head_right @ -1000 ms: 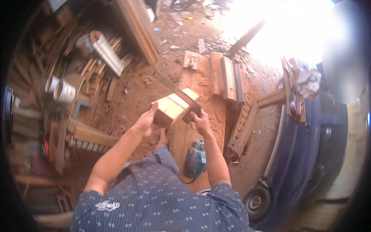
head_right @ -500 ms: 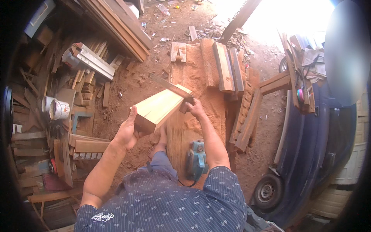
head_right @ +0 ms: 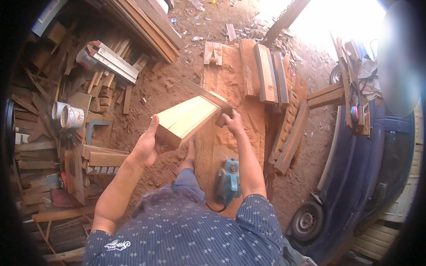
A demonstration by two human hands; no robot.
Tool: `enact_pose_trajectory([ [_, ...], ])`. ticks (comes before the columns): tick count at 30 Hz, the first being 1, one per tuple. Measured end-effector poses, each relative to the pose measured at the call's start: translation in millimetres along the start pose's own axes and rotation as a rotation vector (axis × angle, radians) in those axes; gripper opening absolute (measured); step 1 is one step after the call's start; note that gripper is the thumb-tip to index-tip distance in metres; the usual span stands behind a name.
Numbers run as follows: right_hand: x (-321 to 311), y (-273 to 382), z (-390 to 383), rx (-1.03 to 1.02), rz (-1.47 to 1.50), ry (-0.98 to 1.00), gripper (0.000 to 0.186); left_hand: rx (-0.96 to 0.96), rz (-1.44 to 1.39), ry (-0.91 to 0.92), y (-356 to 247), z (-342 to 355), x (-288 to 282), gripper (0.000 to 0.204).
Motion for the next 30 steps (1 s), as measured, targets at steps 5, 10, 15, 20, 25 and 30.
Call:
enact_pose_trajectory([
  [5, -84, -71, -27, 0.223, 0.190, -0.330, 0.018, 0.038, -0.026, -0.037, 13, 2, -12, 0.075],
  [10, -36, -30, -52, 0.262, -1.004, -0.461, 0.115, 0.128, 0.047, -0.065, 10, 6, -15, 0.071],
  [15, 52, 31, -28, -0.635, -0.875, -0.288, 0.089, 0.300, 0.166, -0.059, -9, 33, 10, 0.069],
  [20, 70, 85, -18, -0.649, -0.669, -0.371, 0.046, 0.322, 0.077, 0.116, -75, 44, 33, 0.087],
  [25, 68, 121, -59, -0.501, -0.647, -0.383, 0.044, 0.359, 0.022, 0.084, -53, 47, -22, 0.085],
  [30, 79, 75, -41, -0.103, -0.561, -0.415, 0.049, -0.040, 0.148, -0.197, 100, 70, -169, 0.083],
])
Point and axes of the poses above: each hand's wrist, its own z-axis towards the middle knuckle, its own x-axis out of the palm, y = z × x, the point moved 1 cm from there along z, towards the middle knuckle, and after that the axes turned 3 degrees about -y, right-handed, at the moved point
